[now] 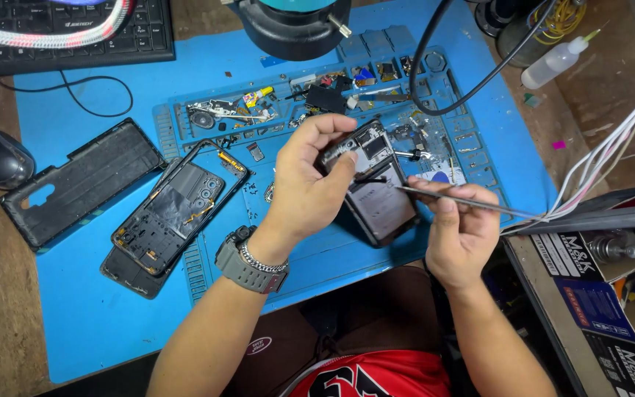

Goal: Disassembling a mobile phone to remove the motherboard and battery using specialized repair tools.

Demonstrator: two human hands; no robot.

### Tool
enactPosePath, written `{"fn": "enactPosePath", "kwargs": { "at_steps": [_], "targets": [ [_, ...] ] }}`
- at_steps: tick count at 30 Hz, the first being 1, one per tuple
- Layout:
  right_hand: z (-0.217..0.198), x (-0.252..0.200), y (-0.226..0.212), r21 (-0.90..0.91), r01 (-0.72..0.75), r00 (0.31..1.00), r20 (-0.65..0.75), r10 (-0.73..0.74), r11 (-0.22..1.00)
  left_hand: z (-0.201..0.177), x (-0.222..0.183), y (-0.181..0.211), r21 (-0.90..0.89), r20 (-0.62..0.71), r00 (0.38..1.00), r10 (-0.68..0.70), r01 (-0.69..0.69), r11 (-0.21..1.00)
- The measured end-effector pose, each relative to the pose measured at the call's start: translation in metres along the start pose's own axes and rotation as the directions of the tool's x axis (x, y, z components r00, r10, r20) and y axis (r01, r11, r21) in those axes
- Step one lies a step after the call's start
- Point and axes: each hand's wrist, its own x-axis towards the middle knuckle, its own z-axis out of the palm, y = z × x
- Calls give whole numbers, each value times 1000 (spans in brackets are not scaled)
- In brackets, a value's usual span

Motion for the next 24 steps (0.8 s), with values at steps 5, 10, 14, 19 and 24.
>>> {"fn": "enactPosePath", "kwargs": {
  "at_steps": [5, 10, 14, 19, 24],
  "targets": [
    [6, -6, -19, 11, 15, 1000, 9, -15, 1000, -4, -2, 7, -52, -26, 988, 155, -156, 986],
    [-1, 16, -34, -76, 189, 978, 98, -182, 979, -1, -6, 4, -119, 24, 983, 184, -180, 977],
    [-3, 41, -37, -140, 322, 934, 209, -290, 936, 1, -10, -9, -104, 119, 988, 96, -84, 991],
    [2, 53, -41, -174, 334, 920, 276, -280, 926, -12, -5, 1, -103, 299, 954, -3, 36, 994],
    [-6, 58, -35, -202, 381, 886, 360, -293, 902, -16, -2, 8, 13, 298, 951, -76, 75, 997]
  ]
}}
